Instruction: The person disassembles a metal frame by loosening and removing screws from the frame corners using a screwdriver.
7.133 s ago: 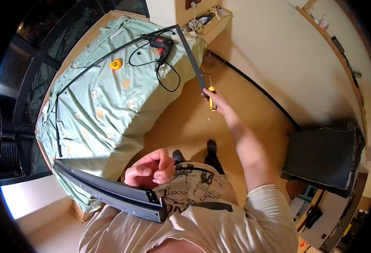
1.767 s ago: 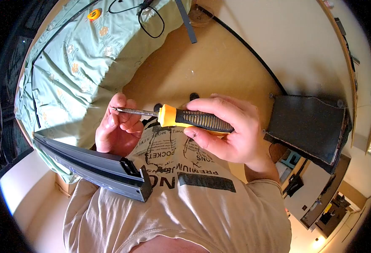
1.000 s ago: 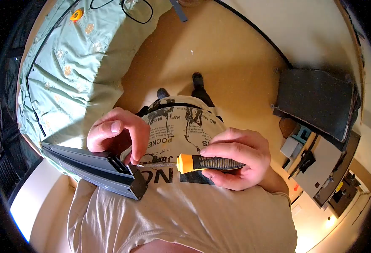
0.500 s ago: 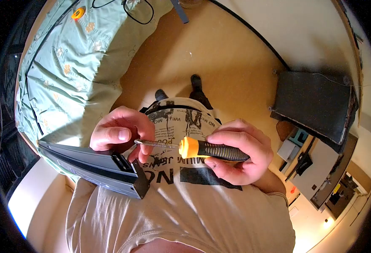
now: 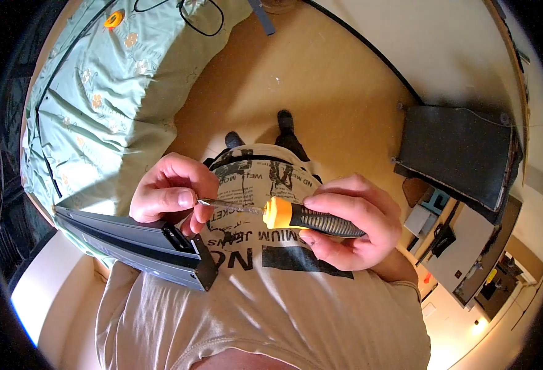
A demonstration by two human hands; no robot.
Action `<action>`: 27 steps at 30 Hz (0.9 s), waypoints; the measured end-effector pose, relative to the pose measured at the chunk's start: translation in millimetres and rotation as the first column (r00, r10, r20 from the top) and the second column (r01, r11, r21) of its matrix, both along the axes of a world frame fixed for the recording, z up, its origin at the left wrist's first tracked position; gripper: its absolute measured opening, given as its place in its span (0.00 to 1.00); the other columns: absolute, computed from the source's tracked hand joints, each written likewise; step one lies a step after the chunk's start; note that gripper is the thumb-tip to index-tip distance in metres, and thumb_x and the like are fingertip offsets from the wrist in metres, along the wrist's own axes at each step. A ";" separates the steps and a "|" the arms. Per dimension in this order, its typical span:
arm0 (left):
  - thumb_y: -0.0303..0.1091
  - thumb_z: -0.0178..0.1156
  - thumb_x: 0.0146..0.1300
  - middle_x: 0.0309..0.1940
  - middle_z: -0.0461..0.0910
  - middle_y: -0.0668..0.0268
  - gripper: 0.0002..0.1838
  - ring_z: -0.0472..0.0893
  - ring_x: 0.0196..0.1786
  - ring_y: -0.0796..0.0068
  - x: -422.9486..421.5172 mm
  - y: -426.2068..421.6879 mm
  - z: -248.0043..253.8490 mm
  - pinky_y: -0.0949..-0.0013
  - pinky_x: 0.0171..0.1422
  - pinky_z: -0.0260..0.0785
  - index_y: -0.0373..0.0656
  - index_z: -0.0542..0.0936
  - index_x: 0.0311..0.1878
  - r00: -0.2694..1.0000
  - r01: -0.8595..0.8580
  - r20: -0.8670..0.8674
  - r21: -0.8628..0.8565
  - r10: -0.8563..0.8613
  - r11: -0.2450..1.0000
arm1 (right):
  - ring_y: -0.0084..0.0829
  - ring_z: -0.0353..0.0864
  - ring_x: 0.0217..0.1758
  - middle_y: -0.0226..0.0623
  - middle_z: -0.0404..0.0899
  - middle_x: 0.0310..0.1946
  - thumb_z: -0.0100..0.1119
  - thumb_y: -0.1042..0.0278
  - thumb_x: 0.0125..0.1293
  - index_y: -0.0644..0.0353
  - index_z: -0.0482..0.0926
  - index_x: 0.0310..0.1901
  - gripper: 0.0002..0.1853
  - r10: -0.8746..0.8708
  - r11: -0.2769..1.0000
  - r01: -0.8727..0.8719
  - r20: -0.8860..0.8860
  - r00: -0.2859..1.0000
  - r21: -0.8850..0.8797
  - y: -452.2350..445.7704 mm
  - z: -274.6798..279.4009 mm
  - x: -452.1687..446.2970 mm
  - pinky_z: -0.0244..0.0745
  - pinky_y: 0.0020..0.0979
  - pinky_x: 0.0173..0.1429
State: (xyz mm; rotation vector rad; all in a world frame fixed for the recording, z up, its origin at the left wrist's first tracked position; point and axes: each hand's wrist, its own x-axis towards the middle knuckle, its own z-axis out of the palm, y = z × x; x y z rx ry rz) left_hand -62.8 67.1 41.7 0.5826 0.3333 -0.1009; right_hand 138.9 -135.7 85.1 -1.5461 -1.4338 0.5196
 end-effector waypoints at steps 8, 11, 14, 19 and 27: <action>0.30 0.58 0.69 0.32 0.81 0.63 0.08 0.80 0.32 0.79 -4.2 2.5 -10.8 0.77 0.29 0.73 0.33 0.79 0.38 0.993 0.000 0.121 -0.101 0.012 0.995 | 0.29 0.81 0.27 0.42 0.82 0.33 0.78 0.69 0.46 0.64 0.83 0.44 0.22 0.028 0.993 -0.066 0.336 0.941 0.101 5.7 13.2 4.4 0.72 0.24 0.27; 0.31 0.58 0.70 0.32 0.81 0.63 0.09 0.80 0.31 0.80 -3.0 2.3 -11.9 0.77 0.28 0.73 0.34 0.78 0.39 0.991 -0.043 0.125 -0.072 0.052 0.996 | 0.25 0.78 0.24 0.39 0.81 0.34 0.78 0.68 0.47 0.58 0.85 0.43 0.19 -0.037 0.983 -0.054 0.476 0.879 0.175 7.6 15.6 -0.2 0.68 0.24 0.24; 0.32 0.57 0.71 0.33 0.81 0.62 0.09 0.79 0.31 0.80 -3.6 2.5 -13.9 0.76 0.28 0.72 0.34 0.78 0.41 0.987 -0.074 0.136 -0.059 0.082 0.996 | 0.32 0.75 0.23 0.49 0.78 0.35 0.79 0.75 0.39 0.64 0.81 0.41 0.23 -0.002 0.957 -0.157 0.544 0.839 0.245 8.9 14.3 0.2 0.68 0.27 0.23; 0.33 0.56 0.72 0.33 0.81 0.61 0.10 0.78 0.30 0.80 -1.0 2.0 -13.5 0.76 0.27 0.71 0.33 0.78 0.43 0.980 -0.129 0.147 -0.025 0.132 0.991 | 0.30 0.74 0.22 0.47 0.78 0.36 0.77 0.74 0.42 0.62 0.81 0.40 0.20 -0.011 0.944 -0.193 0.609 0.793 0.269 16.5 13.4 0.8 0.66 0.24 0.21; 0.33 0.56 0.72 0.30 0.80 0.62 0.11 0.76 0.27 0.81 1.7 3.4 -17.1 0.77 0.27 0.69 0.32 0.79 0.41 0.968 -0.213 0.176 0.196 0.179 0.957 | 0.19 0.69 0.21 0.35 0.81 0.37 0.72 0.70 0.50 0.51 0.88 0.40 0.13 -0.097 0.930 -0.182 0.690 0.717 0.320 19.7 18.0 1.7 0.60 0.18 0.21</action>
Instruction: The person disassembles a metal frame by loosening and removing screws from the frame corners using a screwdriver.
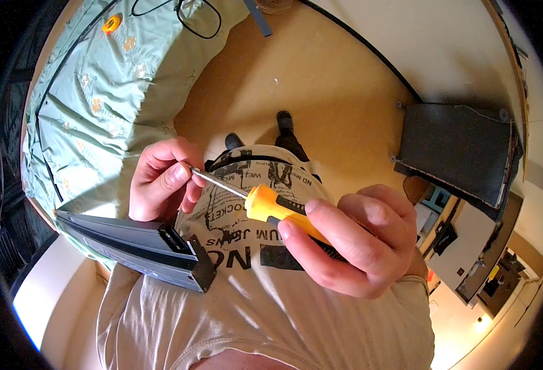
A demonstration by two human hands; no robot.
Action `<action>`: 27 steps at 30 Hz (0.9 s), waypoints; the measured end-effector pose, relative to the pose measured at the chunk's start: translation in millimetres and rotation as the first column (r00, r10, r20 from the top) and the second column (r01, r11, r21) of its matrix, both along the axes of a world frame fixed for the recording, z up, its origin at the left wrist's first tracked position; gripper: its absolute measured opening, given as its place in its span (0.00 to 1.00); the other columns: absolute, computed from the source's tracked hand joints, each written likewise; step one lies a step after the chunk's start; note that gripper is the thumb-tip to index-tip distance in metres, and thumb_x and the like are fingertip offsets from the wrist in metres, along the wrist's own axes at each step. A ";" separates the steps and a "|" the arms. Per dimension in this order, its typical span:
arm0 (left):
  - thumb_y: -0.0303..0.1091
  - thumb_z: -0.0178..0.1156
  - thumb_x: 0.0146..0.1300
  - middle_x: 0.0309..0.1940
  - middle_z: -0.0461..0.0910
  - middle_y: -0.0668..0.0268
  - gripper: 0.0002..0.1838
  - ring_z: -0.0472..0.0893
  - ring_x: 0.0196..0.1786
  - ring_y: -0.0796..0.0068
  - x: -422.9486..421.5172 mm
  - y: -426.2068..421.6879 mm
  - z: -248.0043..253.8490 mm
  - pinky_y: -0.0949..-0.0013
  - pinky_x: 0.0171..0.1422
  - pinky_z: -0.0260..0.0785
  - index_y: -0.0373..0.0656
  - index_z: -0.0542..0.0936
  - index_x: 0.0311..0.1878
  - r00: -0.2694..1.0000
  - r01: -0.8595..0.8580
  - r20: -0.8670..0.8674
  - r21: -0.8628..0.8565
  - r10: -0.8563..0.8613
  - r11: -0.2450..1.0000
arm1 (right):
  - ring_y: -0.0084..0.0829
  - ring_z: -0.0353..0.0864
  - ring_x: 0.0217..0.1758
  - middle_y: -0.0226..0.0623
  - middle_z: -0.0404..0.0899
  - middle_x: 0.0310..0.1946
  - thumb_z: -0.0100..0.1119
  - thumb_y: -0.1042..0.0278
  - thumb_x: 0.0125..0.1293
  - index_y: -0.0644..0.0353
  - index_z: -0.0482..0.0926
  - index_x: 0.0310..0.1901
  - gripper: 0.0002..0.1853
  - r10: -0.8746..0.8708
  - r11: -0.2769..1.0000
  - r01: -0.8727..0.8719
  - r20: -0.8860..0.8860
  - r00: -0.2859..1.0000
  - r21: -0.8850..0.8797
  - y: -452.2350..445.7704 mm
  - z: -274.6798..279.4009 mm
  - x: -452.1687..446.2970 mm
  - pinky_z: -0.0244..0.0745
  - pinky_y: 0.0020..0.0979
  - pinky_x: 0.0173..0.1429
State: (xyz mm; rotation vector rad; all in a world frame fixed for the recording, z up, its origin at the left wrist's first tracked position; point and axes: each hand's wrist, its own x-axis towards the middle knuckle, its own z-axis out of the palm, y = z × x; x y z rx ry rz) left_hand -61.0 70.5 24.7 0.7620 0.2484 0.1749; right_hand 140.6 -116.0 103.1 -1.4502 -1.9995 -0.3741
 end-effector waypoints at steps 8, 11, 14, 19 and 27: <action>0.29 0.61 0.67 0.27 0.78 0.61 0.09 0.76 0.24 0.79 5.1 0.3 4.1 0.77 0.26 0.68 0.30 0.81 0.38 0.979 -0.192 0.016 0.375 0.201 0.907 | 0.26 0.79 0.27 0.37 0.81 0.36 0.78 0.69 0.46 0.57 0.86 0.46 0.22 -0.147 0.956 0.066 -0.271 0.951 -0.287 2.1 3.5 -0.1 0.73 0.24 0.28; 0.31 0.62 0.66 0.25 0.78 0.58 0.11 0.76 0.22 0.77 6.8 3.4 2.0 0.77 0.24 0.67 0.30 0.82 0.35 0.970 -0.235 0.068 0.514 0.234 0.825 | 0.28 0.81 0.29 0.38 0.81 0.37 0.79 0.69 0.46 0.58 0.85 0.47 0.23 -0.167 0.947 0.060 -0.322 0.932 -0.317 5.7 2.5 2.9 0.75 0.25 0.31; 0.27 0.63 0.65 0.27 0.80 0.59 0.08 0.78 0.25 0.77 4.1 9.0 0.7 0.76 0.27 0.69 0.30 0.83 0.36 0.976 -0.216 0.098 0.581 0.196 0.785 | 0.29 0.82 0.30 0.40 0.82 0.35 0.79 0.71 0.46 0.62 0.85 0.46 0.22 -0.126 0.943 -0.016 -0.404 0.906 -0.332 11.8 0.2 10.6 0.76 0.25 0.30; 0.23 0.63 0.63 0.27 0.81 0.59 0.04 0.79 0.26 0.77 5.0 7.5 3.2 0.74 0.30 0.69 0.31 0.83 0.36 0.979 -0.197 0.082 0.592 0.184 0.782 | 0.30 0.82 0.30 0.42 0.82 0.35 0.77 0.73 0.49 0.64 0.85 0.45 0.20 -0.167 0.921 -0.032 -0.466 0.869 -0.388 11.6 -0.6 11.9 0.76 0.25 0.31; 0.23 0.67 0.59 0.26 0.82 0.62 0.03 0.78 0.26 0.77 3.9 8.2 3.3 0.73 0.31 0.67 0.33 0.83 0.34 0.979 -0.184 0.061 0.667 0.193 0.722 | 0.32 0.83 0.33 0.43 0.83 0.35 0.75 0.76 0.49 0.67 0.84 0.45 0.19 -0.243 0.894 -0.080 -0.627 0.740 -0.441 7.9 -12.3 12.0 0.76 0.26 0.36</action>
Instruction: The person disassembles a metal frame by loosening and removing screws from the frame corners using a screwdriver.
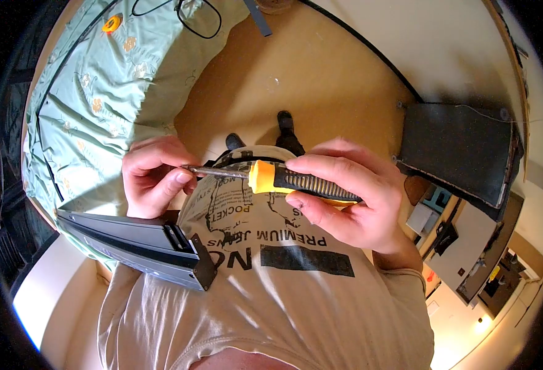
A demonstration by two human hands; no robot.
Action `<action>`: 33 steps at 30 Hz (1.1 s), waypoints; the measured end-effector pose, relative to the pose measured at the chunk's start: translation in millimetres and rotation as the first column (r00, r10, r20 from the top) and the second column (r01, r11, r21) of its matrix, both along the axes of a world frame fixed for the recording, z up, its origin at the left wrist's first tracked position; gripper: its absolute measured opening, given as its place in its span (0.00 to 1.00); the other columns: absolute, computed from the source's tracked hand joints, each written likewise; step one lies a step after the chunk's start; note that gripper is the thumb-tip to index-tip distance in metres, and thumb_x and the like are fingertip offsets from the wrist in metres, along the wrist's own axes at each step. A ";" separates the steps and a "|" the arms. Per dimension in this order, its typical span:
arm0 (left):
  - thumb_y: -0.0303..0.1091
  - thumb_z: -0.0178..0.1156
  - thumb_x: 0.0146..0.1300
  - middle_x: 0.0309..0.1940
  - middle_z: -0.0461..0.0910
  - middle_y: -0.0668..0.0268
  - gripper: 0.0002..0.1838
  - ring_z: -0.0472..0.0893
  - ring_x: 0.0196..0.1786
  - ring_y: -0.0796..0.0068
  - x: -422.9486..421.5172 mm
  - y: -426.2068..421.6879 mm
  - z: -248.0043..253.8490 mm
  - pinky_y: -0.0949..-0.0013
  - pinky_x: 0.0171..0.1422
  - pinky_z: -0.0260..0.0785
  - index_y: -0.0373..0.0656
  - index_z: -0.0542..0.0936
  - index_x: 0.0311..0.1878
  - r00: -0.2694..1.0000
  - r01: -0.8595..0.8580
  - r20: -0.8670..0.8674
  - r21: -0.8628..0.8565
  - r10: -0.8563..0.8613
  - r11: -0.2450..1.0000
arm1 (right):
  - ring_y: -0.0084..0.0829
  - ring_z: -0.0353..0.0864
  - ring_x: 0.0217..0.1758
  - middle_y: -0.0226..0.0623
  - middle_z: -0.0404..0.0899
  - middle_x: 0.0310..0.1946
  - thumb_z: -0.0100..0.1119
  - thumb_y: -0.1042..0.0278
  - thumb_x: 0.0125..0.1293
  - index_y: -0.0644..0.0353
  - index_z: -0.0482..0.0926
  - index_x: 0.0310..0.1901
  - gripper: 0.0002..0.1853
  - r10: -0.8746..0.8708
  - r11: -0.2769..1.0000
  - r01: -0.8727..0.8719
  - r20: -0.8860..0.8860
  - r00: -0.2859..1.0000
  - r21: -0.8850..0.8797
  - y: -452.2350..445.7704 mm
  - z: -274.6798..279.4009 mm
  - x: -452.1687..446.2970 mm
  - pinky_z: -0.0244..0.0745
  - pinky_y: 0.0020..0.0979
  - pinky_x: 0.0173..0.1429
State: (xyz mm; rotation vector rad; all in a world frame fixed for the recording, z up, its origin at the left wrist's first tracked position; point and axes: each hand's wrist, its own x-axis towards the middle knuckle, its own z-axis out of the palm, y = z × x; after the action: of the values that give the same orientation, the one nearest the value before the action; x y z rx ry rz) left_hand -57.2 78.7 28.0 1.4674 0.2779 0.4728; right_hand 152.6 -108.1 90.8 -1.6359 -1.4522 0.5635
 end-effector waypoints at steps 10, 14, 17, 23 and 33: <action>0.27 0.71 0.57 0.24 0.80 0.66 0.07 0.76 0.26 0.79 3.4 3.4 -4.1 0.74 0.31 0.65 0.34 0.83 0.33 0.996 0.080 0.019 0.065 -0.082 0.995 | 0.30 0.83 0.33 0.42 0.83 0.34 0.74 0.76 0.50 0.67 0.84 0.44 0.17 0.009 1.000 -0.010 -0.065 0.998 -0.009 -0.5 -2.2 2.3 0.75 0.26 0.35; 0.28 0.72 0.56 0.25 0.80 0.67 0.08 0.76 0.26 0.80 4.1 3.1 -1.6 0.76 0.31 0.66 0.34 0.83 0.34 0.996 0.083 0.017 0.022 -0.084 0.996 | 0.30 0.83 0.32 0.43 0.83 0.34 0.73 0.77 0.50 0.67 0.84 0.43 0.16 0.007 1.000 -0.007 -0.101 0.995 0.002 -0.9 -4.9 3.0 0.75 0.26 0.35; 0.30 0.71 0.58 0.25 0.80 0.66 0.09 0.77 0.27 0.81 3.5 -0.5 -3.3 0.76 0.31 0.68 0.34 0.83 0.35 0.999 0.043 0.027 -0.091 -0.041 0.995 | 0.30 0.83 0.31 0.43 0.84 0.33 0.73 0.76 0.49 0.68 0.83 0.42 0.17 -0.006 1.000 0.009 -0.175 0.985 0.017 -6.5 -6.9 7.3 0.74 0.25 0.34; 0.33 0.62 0.69 0.29 0.82 0.64 0.11 0.80 0.31 0.79 -4.7 6.0 0.6 0.75 0.37 0.73 0.32 0.82 0.37 0.979 0.166 -0.023 -0.496 -0.204 0.852 | 0.31 0.83 0.29 0.46 0.83 0.30 0.73 0.74 0.48 0.70 0.84 0.40 0.16 0.122 0.992 -0.129 -0.318 0.940 -0.002 -23.4 -8.8 7.5 0.74 0.25 0.32; 0.35 0.59 0.71 0.27 0.83 0.63 0.15 0.80 0.29 0.80 9.7 21.3 -1.4 0.75 0.34 0.72 0.33 0.84 0.33 0.741 0.580 0.046 -0.546 -0.670 0.605 | 0.32 0.84 0.28 0.46 0.83 0.29 0.73 0.75 0.47 0.69 0.84 0.42 0.17 0.111 0.994 -0.111 -0.259 0.960 0.018 -28.2 -7.7 -6.6 0.76 0.25 0.30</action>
State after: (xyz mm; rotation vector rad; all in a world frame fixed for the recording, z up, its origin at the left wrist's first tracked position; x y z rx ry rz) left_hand -47.5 100.0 26.5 0.9526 -0.0079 -0.3054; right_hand 146.0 -136.3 83.1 -1.4239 -1.3535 0.8074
